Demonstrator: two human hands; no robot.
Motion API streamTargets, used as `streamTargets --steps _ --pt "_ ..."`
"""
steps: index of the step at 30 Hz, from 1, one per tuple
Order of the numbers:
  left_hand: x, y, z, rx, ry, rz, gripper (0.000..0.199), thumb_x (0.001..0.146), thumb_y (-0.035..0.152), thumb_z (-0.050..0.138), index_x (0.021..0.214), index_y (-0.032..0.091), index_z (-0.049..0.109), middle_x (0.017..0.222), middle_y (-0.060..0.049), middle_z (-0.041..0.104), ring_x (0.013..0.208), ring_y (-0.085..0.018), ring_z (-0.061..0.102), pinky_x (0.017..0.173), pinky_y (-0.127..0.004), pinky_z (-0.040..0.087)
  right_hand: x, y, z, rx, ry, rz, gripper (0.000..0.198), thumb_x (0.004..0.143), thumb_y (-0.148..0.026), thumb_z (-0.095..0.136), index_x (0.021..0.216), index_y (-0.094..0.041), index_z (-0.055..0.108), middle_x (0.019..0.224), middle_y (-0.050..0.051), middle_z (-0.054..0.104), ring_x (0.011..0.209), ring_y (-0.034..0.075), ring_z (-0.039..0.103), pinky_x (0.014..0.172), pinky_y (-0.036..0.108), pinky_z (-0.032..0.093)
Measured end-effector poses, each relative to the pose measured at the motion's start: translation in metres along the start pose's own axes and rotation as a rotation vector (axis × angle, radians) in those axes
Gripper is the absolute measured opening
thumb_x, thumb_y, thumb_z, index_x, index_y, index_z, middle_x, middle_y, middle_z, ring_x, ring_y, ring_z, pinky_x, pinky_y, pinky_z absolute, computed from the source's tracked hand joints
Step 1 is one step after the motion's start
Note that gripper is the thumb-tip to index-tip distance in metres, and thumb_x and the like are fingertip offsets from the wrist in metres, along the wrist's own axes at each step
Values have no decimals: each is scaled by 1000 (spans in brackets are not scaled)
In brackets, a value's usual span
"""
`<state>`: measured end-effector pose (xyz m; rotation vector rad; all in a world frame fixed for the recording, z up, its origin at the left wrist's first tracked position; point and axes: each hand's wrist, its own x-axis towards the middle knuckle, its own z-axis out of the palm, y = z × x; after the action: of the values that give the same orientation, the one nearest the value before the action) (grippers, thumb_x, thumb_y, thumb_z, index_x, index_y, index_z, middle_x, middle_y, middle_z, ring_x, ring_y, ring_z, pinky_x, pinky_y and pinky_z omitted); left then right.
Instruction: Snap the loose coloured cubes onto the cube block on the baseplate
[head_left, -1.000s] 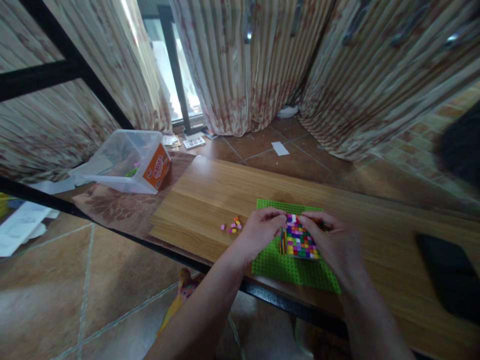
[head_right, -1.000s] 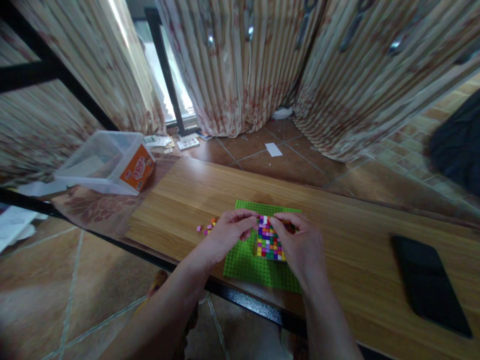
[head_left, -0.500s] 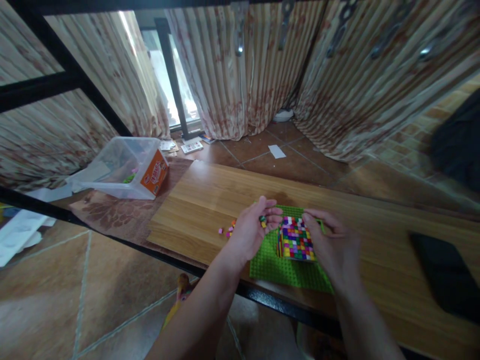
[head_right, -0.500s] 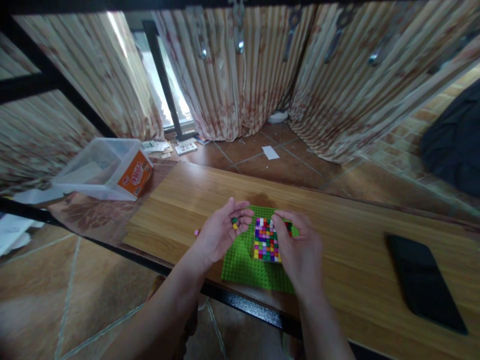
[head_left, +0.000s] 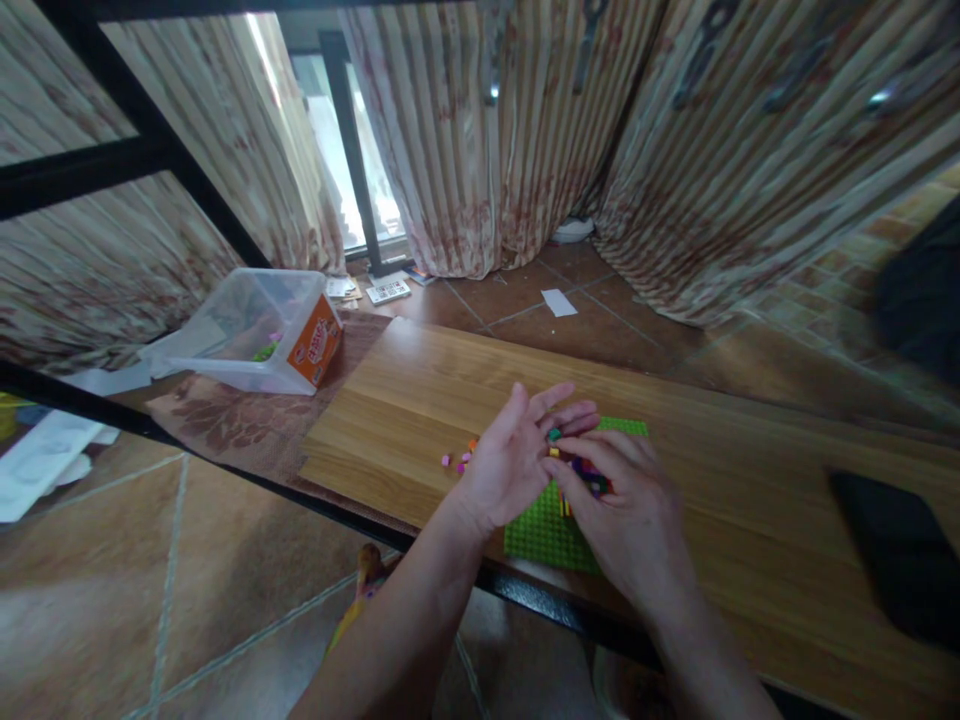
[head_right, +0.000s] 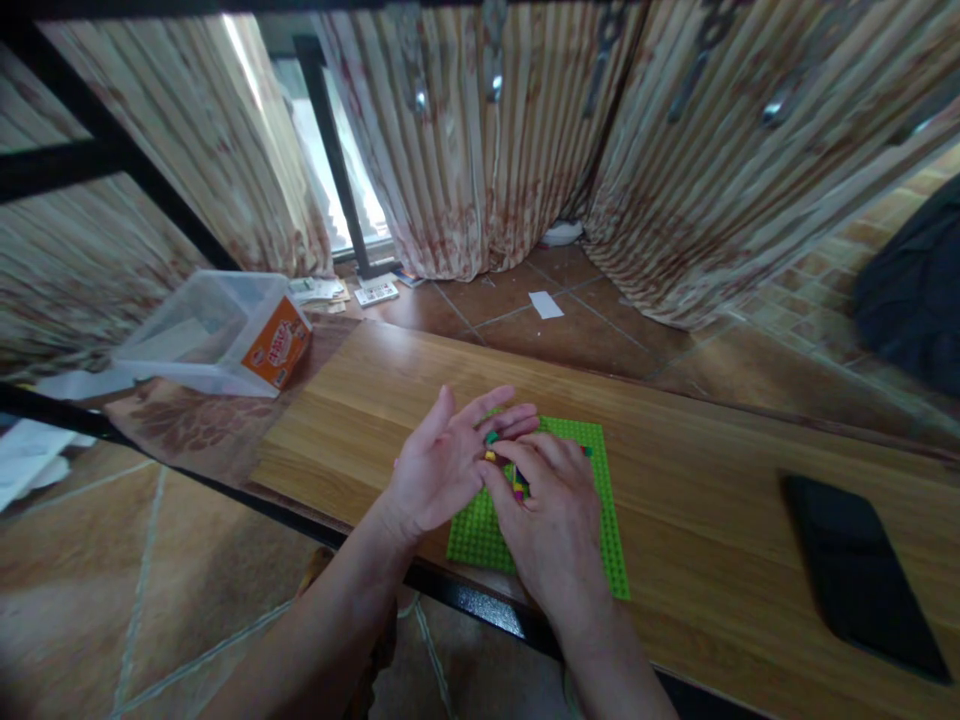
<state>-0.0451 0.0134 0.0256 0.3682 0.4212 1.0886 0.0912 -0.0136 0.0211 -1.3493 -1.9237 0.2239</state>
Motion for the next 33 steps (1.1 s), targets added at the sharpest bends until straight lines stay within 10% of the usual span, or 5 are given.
streamTargets --steps 14,19,33 --pt "1 1 2 15 77 40 39 98 46 55 109 13 73 117 -14 72 115 -23 65 107 -35 43 4 20 -24 130 -16 232 19 92 -40 62 92 -26 75 89 2 77 83 21 70 81 36 53" --pt "6 -2 -5 132 279 26 29 92 40 67 93 11 73 95 -11 73 92 -17 68 94 -30 49 6 46 -33 142 -15 298 20 89 -43 66 84 -26 77 90 3 75 86 22 69 85 37 53" --pt "10 -11 -13 289 356 -4 15 81 23 78 85 10 74 78 -5 71 65 -9 62 71 -23 48 1 74 -10 234 -8 323 17 81 -42 73 80 -26 79 109 7 71 110 27 65 101 46 46"
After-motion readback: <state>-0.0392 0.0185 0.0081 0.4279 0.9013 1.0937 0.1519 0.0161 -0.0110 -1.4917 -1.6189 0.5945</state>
